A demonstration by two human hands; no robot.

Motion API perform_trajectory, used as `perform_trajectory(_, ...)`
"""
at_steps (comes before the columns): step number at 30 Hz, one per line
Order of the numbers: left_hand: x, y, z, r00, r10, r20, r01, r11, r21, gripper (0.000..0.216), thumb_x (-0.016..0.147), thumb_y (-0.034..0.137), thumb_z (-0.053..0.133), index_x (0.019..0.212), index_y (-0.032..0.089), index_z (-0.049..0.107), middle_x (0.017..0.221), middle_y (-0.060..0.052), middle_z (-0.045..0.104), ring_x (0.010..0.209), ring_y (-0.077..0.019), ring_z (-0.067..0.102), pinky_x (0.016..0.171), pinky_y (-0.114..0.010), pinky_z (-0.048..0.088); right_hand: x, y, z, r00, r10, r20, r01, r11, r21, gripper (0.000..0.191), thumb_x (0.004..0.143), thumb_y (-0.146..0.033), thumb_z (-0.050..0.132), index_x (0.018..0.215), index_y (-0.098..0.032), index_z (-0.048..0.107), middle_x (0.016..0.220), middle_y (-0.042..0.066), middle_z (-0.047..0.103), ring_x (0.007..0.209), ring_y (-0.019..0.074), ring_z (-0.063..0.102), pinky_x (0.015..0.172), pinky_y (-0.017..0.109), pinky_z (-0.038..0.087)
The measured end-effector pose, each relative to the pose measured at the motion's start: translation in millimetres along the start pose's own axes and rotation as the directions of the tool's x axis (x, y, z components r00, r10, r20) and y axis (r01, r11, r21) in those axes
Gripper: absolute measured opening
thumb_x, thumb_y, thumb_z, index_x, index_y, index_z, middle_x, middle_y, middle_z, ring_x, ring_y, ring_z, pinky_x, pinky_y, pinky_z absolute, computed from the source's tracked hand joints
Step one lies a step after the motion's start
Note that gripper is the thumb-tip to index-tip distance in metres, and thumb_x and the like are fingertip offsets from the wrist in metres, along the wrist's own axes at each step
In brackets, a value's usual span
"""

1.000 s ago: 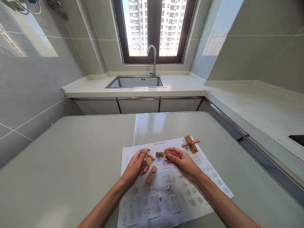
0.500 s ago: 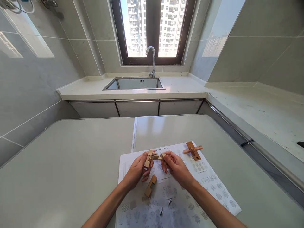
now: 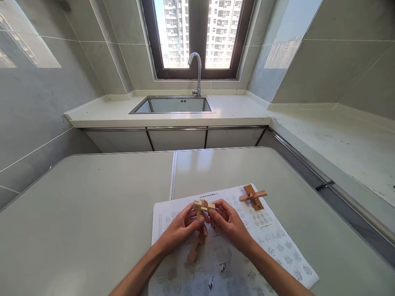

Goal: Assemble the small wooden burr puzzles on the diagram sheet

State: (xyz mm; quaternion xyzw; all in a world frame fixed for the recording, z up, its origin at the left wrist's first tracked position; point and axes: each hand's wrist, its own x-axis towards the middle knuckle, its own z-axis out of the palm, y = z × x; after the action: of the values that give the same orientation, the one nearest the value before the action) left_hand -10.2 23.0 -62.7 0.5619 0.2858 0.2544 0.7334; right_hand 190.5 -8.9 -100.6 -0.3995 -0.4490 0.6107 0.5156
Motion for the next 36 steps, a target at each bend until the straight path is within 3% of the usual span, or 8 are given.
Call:
perform_trajectory(6,-1.6,-8.8,-2.4,0.999,-0.036,-0.016,0.034,0.991,-0.128,0.061,0.101,0.041,0.066,0.153,0.023,0.042,0.118,-0.012,0.071,0.098,-0.0255,0.074,0.089,-0.041,0.059,-3.0,2.6,1.1,1.0,0.013,0.024,-0.013,1.0,-0.012,0.038,0.094,-0.056,0.072,0.1,-0.023,0.055,0.075,-0.003,0.06,0.062,0.0133,0.052,0.058,0.027,0.041)
perform_trajectory(9,-2.5,-11.1,-2.9,0.999,-0.035,0.025,0.039,0.987,-0.157,0.055,0.102,0.04,0.065,0.151,0.025,0.044,0.133,-0.014,0.066,0.108,-0.0286,0.074,0.093,-0.043,0.059,-3.8,3.8,2.5,1.0,0.018,0.025,-0.017,1.0,-0.019,0.037,0.094,-0.056,0.071,0.096,-0.023,0.054,0.078,-0.003,0.06,0.06,0.0122,0.049,0.056,0.026,0.038)
perform_trajectory(15,-3.3,-8.3,-3.2,0.997,-0.022,0.073,0.036,0.982,-0.187,0.051,0.102,0.037,0.066,0.148,0.028,0.047,0.138,-0.013,0.065,0.114,-0.0304,0.073,0.1,-0.048,0.057,-4.4,0.9,3.1,1.0,-0.007,-0.009,0.006,0.995,-0.096,0.04,0.092,-0.061,0.069,0.089,-0.024,0.053,0.074,-0.003,0.056,0.061,0.014,0.047,0.055,0.026,0.036)
perform_trajectory(27,-4.0,-4.8,-3.6,0.994,-0.051,0.1,0.066,0.986,-0.154,0.052,0.101,0.039,0.068,0.146,0.026,0.046,0.133,-0.014,0.067,0.11,-0.031,0.075,0.1,-0.05,0.058,-9.7,3.1,2.9,0.996,-0.082,-0.042,0.069,0.965,-0.252,0.035,0.097,-0.053,0.065,0.087,-0.023,0.05,0.068,-0.005,0.049,0.06,0.0132,0.043,0.055,0.026,0.033)
perform_trajectory(36,-3.9,-4.5,3.1,0.997,-0.033,0.064,0.04,0.992,-0.116,0.051,0.099,0.042,0.07,0.141,0.024,0.048,0.114,-0.013,0.074,0.096,-0.0272,0.078,0.091,-0.043,0.059,-5.2,-5.9,-5.8,0.999,0.008,0.051,-0.003,0.994,-0.107,0.041,0.092,-0.06,0.069,0.083,-0.024,0.051,0.064,-0.005,0.051,0.059,0.0143,0.045,0.058,0.028,0.037)
